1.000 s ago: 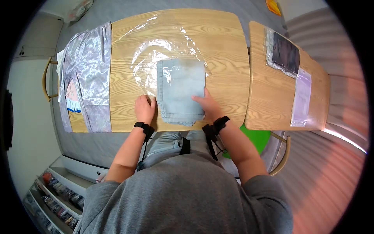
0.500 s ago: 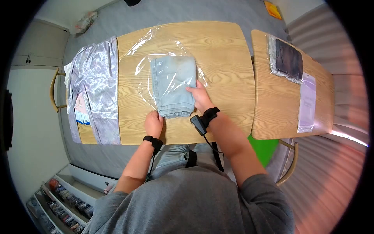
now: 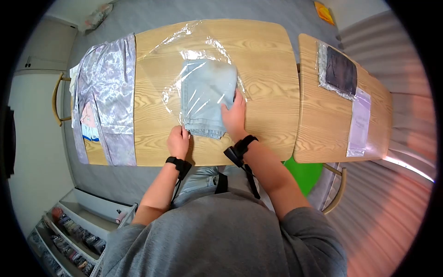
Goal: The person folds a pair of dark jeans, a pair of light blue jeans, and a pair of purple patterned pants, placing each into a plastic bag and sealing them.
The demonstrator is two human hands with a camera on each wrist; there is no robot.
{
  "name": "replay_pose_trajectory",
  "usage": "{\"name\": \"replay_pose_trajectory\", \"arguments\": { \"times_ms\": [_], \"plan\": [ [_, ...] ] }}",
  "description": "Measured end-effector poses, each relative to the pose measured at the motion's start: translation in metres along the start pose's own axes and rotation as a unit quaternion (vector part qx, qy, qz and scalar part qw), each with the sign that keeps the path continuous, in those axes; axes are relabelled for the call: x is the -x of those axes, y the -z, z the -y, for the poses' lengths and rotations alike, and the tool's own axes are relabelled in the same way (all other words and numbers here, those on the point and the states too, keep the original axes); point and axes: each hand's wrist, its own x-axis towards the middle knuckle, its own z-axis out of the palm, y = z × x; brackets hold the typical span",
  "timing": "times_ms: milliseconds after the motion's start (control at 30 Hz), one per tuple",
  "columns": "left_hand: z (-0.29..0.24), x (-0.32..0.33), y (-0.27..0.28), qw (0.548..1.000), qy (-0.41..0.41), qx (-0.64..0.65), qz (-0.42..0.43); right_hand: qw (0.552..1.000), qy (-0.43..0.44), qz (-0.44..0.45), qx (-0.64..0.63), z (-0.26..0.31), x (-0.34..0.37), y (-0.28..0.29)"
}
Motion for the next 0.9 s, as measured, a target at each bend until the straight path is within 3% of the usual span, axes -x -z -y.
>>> {"name": "replay_pose_trajectory", "arguments": {
  "times_ms": [33,100,133,200,300,533,633,700,900],
  "plan": [
    [0.002,0.001,-0.001,1.0,0.012,0.011,0.003,1.0,-0.002,0.004,0.002,0.006,0.008,0.01],
    [0.004,0.001,0.0,1.0,0.016,0.015,0.005,0.965,0.191,0.095,0.152,0.02,0.025,0.031],
    [0.004,0.001,0.0,1.0,0.019,0.014,0.006,0.965,0.19,0.098,0.152,0.012,0.03,0.029],
    [0.004,0.002,-0.001,1.0,0.013,0.026,0.011,0.86,0.369,0.321,0.144,0.002,0.038,0.024],
    [0.005,0.001,-0.003,1.0,0.001,0.02,0.001,0.832,0.393,0.341,0.193,0.013,0.041,0.02],
    [0.001,-0.006,-0.002,1.0,0.022,0.007,0.003,0.829,0.384,0.273,0.302,0.022,0.04,-0.006],
    [-0.004,-0.008,0.001,1.0,-0.008,0.007,0.0,0.833,0.357,0.267,0.329,0.023,0.04,-0.021],
    [-0.007,-0.009,-0.001,1.0,-0.02,0.011,0.002,0.851,0.33,0.209,0.351,0.034,0.036,-0.03],
    [-0.008,-0.012,-0.008,1.0,-0.019,0.009,0.009,0.893,0.26,0.196,0.311,0.058,0.023,-0.065]
  ]
}}
